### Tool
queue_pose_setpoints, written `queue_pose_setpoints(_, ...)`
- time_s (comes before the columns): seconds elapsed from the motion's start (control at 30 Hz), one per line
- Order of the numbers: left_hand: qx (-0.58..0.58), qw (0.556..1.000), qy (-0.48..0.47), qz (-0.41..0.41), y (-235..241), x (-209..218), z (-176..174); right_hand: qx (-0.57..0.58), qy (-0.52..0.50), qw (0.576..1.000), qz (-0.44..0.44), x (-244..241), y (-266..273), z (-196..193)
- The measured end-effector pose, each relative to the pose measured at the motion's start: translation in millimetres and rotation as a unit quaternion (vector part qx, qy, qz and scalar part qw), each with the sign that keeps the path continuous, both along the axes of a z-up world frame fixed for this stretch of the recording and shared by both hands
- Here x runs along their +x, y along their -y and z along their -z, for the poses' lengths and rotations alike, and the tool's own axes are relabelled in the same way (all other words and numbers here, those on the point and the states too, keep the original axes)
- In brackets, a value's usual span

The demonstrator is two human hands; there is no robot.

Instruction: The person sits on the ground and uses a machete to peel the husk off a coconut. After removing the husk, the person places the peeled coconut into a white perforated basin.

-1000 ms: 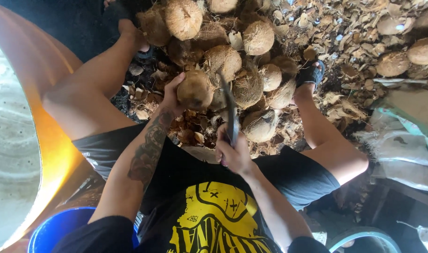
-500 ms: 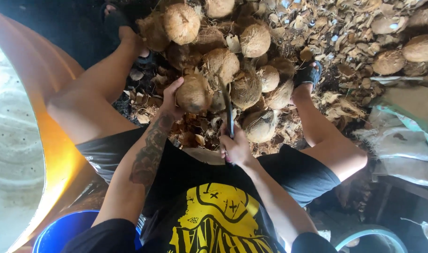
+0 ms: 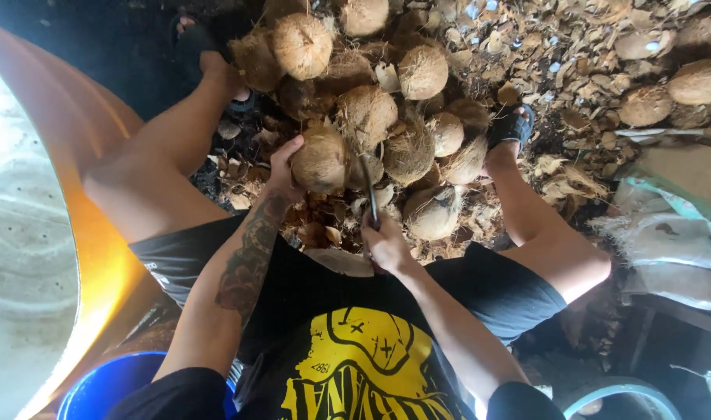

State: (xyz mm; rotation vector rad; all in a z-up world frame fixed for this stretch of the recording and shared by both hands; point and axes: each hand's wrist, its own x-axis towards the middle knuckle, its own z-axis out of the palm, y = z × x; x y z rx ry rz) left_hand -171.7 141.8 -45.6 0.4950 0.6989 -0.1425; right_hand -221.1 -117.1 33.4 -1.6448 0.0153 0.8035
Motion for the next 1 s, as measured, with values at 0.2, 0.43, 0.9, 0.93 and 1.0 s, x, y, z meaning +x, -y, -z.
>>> queue_pose_setpoints(0.2,-0.001,0.999,-0.046,-0.017,15.5,-0.5,-72.7,0.258,0.224,0.940,0.001,-13.9,-4.5,-54.6)
queue_pose_setpoints(0.43,-0.013,1.000,0.012,-0.014,1.2,3.0,-5.1,-0.094,0.119,0.976,-0.154,-1.8,-2.5,-5.4)
queue_pose_setpoints(0.9,0.016,0.998,-0.051,-0.021,7.2,8.6,-0.1,-0.212,0.099,0.949,-0.212,1.9,-14.0,-9.6)
queue_pose_setpoints(0.93,0.015,0.998,-0.052,-0.021,11.2,5.1,-22.7,-0.213,0.097,0.949,-0.212,0.3,-4.8,10.0)
queue_pose_setpoints(1.0,0.030,0.997,-0.068,0.022,13.8,0.4,-69.1,-0.162,0.055,0.971,-0.166,-1.2,8.7,50.0)
